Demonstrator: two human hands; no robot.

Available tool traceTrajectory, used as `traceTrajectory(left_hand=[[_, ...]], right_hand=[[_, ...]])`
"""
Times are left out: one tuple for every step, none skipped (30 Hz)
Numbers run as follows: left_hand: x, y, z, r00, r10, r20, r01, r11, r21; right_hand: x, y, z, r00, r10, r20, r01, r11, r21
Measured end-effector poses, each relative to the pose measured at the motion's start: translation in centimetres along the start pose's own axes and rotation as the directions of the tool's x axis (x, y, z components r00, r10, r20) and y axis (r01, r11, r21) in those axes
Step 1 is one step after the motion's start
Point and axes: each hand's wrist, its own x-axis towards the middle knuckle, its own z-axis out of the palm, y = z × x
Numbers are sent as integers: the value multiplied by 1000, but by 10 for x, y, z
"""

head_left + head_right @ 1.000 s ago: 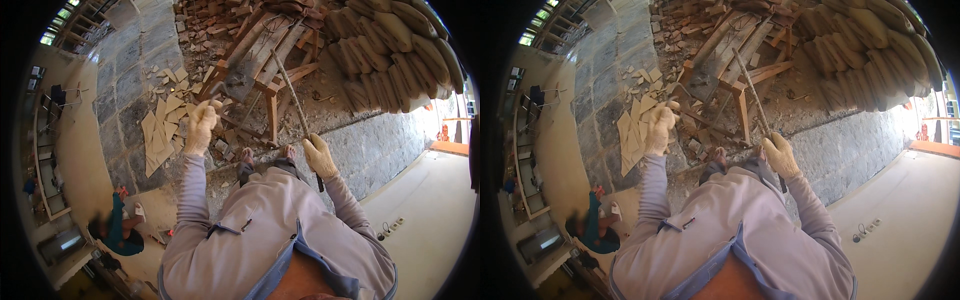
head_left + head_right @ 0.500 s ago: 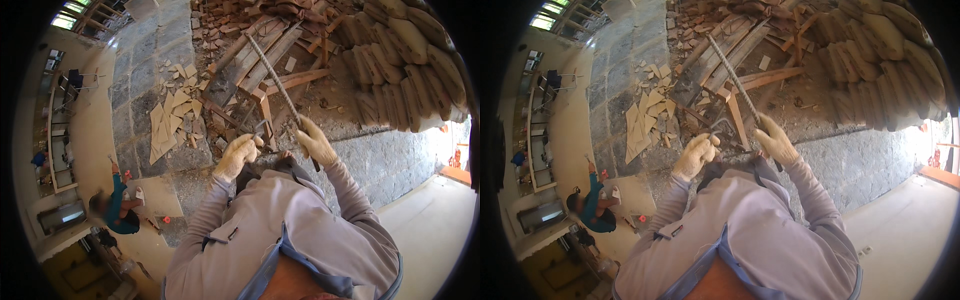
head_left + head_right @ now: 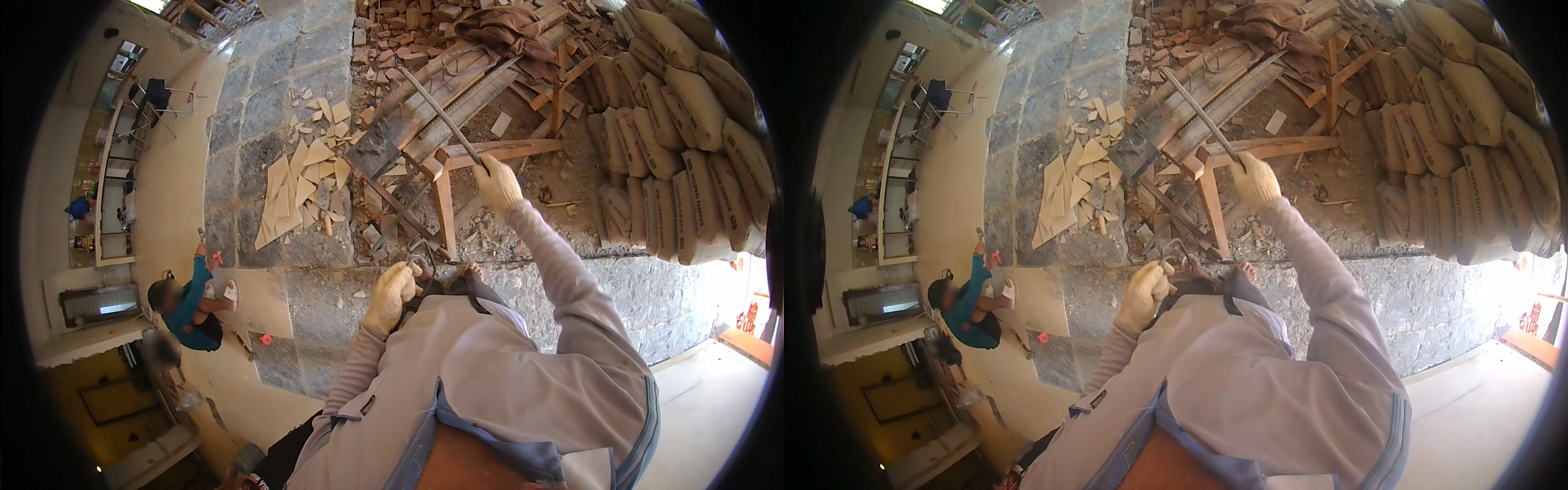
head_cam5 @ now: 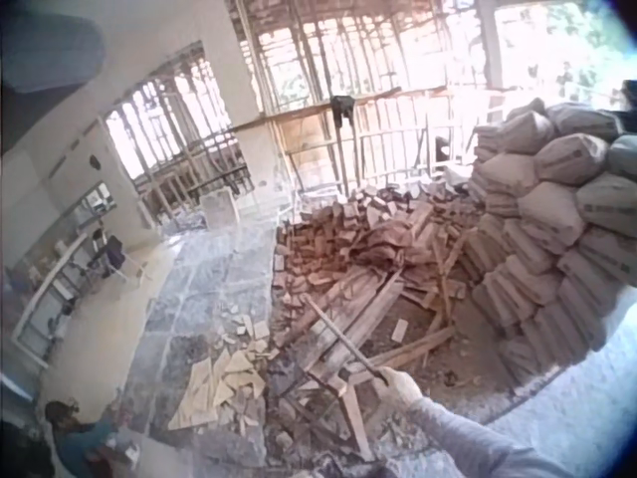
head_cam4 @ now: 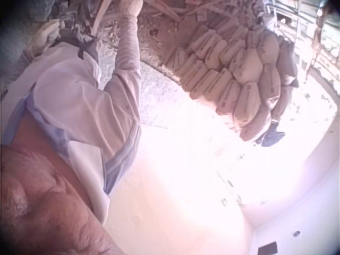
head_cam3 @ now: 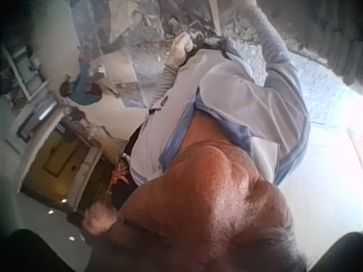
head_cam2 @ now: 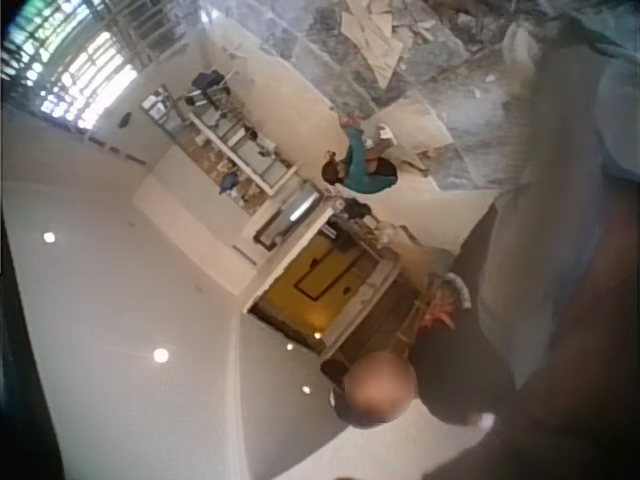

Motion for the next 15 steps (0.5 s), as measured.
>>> traceTrajectory(left_hand=[[-2,1,-2,996,-49,71,52,998,-40],[-3,2,-3,997,-50,55,50,999,-2],[-3,2,-5,998,-49,40,48,998,33],[-3,3,-6,999,-51,18,50,996,70],[-3,3,-8,1000,-22,11,21,999,40],[-2,2,-10,1000,1,-6,-1,1000,18],[-2,2,-12,1000,24,-7,-24,1000,5],[-2,0,-15,1000,-2,-27,1,1000,-11],[1,0,-20,1000,-11,-29,11,1000,-19],[2,-1,-25,999,-22,-36,21,1000,-17],[2,-4,-30,999,-3,-35,2,999,-51],[2,-5,-36,999,-6,-32,4,998,-64],[1,-6,-44,1000,4,-30,-7,997,-72],[1,-7,-52,999,24,-30,-26,997,-78],[2,-8,-56,998,20,-62,-27,993,-118]], right_hand=[[18,-1,6,1000,8,-10,-8,999,-41],[33,-2,13,1000,20,-17,-22,996,-90],[48,-4,19,1000,13,-17,-14,996,-91],[61,-6,25,1000,10,-18,-12,995,-101],[67,-9,32,999,14,-32,-18,994,-112],[69,-13,40,998,59,1,-59,994,-88],[69,-18,47,994,110,14,-108,992,-66],[67,-24,52,989,147,18,-146,989,-34],[58,-31,57,986,166,5,-166,985,54],[45,-37,60,991,105,-83,-95,989,117],[29,-44,64,983,142,-114,-114,969,219],[11,-52,67,975,103,-194,-54,968,245],[-10,-60,69,965,179,-190,-117,947,298],[-25,-68,75,949,222,-222,-148,940,308],[-40,-74,76,938,311,-155,-216,870,444]])
